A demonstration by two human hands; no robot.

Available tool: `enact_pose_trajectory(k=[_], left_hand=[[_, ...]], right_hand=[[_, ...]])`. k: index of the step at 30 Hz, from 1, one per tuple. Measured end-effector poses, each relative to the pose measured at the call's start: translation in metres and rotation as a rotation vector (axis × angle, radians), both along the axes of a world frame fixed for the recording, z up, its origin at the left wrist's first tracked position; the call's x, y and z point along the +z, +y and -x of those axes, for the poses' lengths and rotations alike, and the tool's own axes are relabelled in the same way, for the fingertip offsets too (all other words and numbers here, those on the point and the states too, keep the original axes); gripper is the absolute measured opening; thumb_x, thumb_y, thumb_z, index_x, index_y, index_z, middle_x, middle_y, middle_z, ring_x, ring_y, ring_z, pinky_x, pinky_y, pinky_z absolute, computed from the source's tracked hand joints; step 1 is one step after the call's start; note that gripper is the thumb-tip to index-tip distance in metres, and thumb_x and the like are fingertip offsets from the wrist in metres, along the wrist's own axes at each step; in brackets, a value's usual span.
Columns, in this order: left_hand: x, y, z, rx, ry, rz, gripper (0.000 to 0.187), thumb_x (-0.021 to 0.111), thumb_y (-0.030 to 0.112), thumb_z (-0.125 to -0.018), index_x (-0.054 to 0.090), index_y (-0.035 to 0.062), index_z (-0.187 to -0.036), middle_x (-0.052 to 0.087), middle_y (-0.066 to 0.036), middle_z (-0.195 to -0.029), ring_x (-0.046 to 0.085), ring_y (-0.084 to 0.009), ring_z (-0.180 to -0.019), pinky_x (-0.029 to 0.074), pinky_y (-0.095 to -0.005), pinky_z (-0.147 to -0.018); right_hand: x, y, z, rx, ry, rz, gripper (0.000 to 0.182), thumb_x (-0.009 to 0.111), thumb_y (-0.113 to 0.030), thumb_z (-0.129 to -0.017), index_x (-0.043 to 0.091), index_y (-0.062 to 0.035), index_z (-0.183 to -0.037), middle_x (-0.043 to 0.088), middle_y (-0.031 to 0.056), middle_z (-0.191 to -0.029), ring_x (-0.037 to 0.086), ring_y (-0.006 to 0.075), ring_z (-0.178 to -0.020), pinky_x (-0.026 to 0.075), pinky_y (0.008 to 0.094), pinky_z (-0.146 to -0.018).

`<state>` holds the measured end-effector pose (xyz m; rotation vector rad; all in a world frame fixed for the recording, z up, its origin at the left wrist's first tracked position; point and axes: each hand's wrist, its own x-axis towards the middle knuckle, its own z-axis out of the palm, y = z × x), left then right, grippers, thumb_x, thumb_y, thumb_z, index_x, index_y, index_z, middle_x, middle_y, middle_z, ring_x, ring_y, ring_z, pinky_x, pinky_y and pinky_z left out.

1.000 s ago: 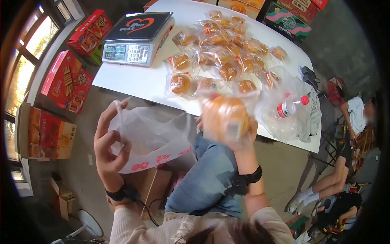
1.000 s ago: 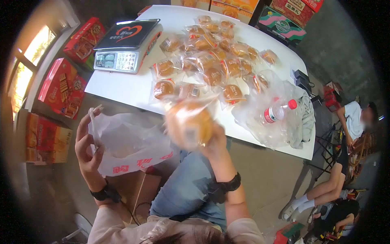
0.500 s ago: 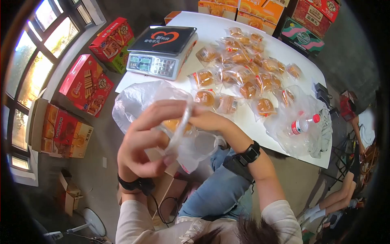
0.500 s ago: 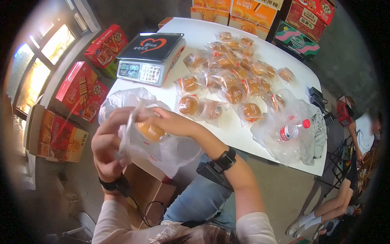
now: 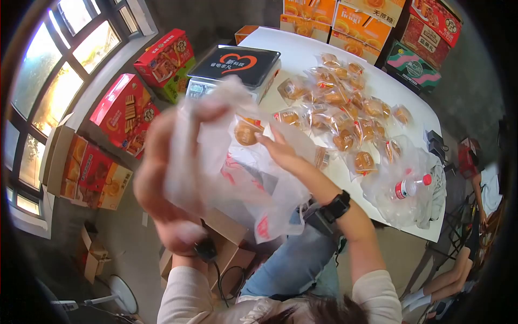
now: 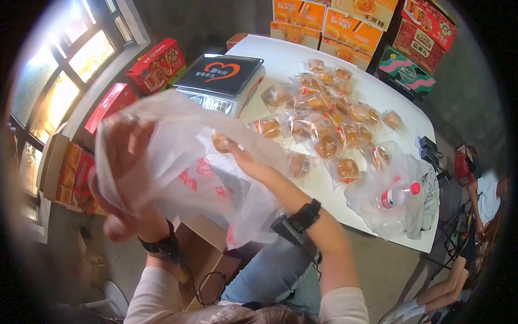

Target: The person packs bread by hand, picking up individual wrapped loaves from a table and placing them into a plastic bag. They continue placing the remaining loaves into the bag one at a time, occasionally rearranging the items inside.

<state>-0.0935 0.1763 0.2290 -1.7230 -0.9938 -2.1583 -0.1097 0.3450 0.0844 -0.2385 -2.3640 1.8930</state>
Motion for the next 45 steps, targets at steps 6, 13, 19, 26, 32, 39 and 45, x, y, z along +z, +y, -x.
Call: enact_pose_trajectory(k=[6,13,19,26,32,39,45], left_hand=[[-0.009,-0.037,0.038,0.343,-0.193,0.007,0.064,0.059,0.033,-0.077,0.036,0.0142,-0.134,0.030,-0.027,-0.135,0.032,-0.0445,-0.123,0.028,-0.0606,-0.098],[-0.040,-0.008,0.032,0.411,-0.303,0.151,0.078,0.063,0.031,-0.071,0.031,-0.0057,-0.132,0.036,-0.025,-0.132,0.038,-0.0389,-0.122,0.033,-0.0557,-0.098],[-0.076,0.031,0.001,-0.147,-0.679,0.237,0.017,0.065,0.010,-0.073,0.052,0.0008,-0.079,0.046,-0.024,-0.123,0.044,-0.0368,-0.118,0.033,-0.0478,-0.098],[-0.102,0.094,-0.043,-0.515,-0.573,0.395,0.015,0.065,0.011,-0.072,0.051,0.0057,-0.074,0.035,-0.028,-0.133,0.033,-0.0457,-0.124,0.026,-0.0517,-0.102],[-0.125,0.132,-0.077,-0.347,-0.317,0.824,0.019,0.068,0.012,-0.074,0.053,0.0005,-0.081,0.042,-0.016,-0.133,0.044,-0.0282,-0.119,0.034,-0.0379,-0.096],[-0.148,0.149,-0.131,-0.343,-0.276,1.023,0.019,0.064,0.011,-0.075,0.051,-0.0004,-0.082,0.045,-0.014,-0.130,0.048,-0.0329,-0.111,0.039,-0.0380,-0.090],[-0.169,0.172,-0.161,0.004,-0.067,1.055,0.016,0.063,0.013,-0.074,0.056,0.0019,-0.082,0.049,-0.015,-0.124,0.045,-0.0326,-0.116,0.038,-0.0390,-0.093]], right_hand=[[0.011,0.095,0.024,-0.015,0.045,-0.563,0.055,0.038,-0.050,-0.089,0.057,-0.0016,-0.108,0.062,0.0160,-0.101,0.057,0.0273,-0.093,0.041,0.0360,-0.086],[0.082,0.177,0.021,-0.509,0.383,-1.094,0.045,0.047,-0.040,-0.085,0.056,-0.0072,-0.114,0.051,0.0214,-0.119,0.043,0.0342,-0.116,0.027,0.0383,-0.102],[0.102,0.273,-0.051,-0.530,0.291,-1.604,0.048,0.053,-0.033,-0.081,0.048,-0.0106,-0.123,0.046,0.0155,-0.127,0.039,0.0304,-0.121,0.029,0.0395,-0.102],[0.122,0.329,-0.121,-0.657,-0.188,-1.866,0.047,0.052,-0.036,-0.082,0.051,-0.0101,-0.121,0.045,0.0162,-0.128,0.039,0.0305,-0.121,0.028,0.0386,-0.103],[0.119,0.310,-0.155,-0.610,-0.583,-1.521,0.047,0.054,-0.036,-0.080,0.058,-0.0007,-0.111,0.050,0.0234,-0.120,0.038,0.0345,-0.120,0.023,0.0408,-0.105],[0.076,0.323,-0.214,-0.589,-0.044,-1.699,0.034,0.058,-0.021,-0.077,0.059,0.0016,-0.102,0.055,0.0250,-0.107,0.055,0.0387,-0.094,0.042,0.0429,-0.086],[0.162,0.158,-0.228,-0.338,-0.280,-1.206,0.021,0.057,-0.015,-0.077,0.058,-0.0003,-0.091,0.060,0.0174,-0.076,0.059,0.0335,-0.071,0.047,0.0383,-0.067]])
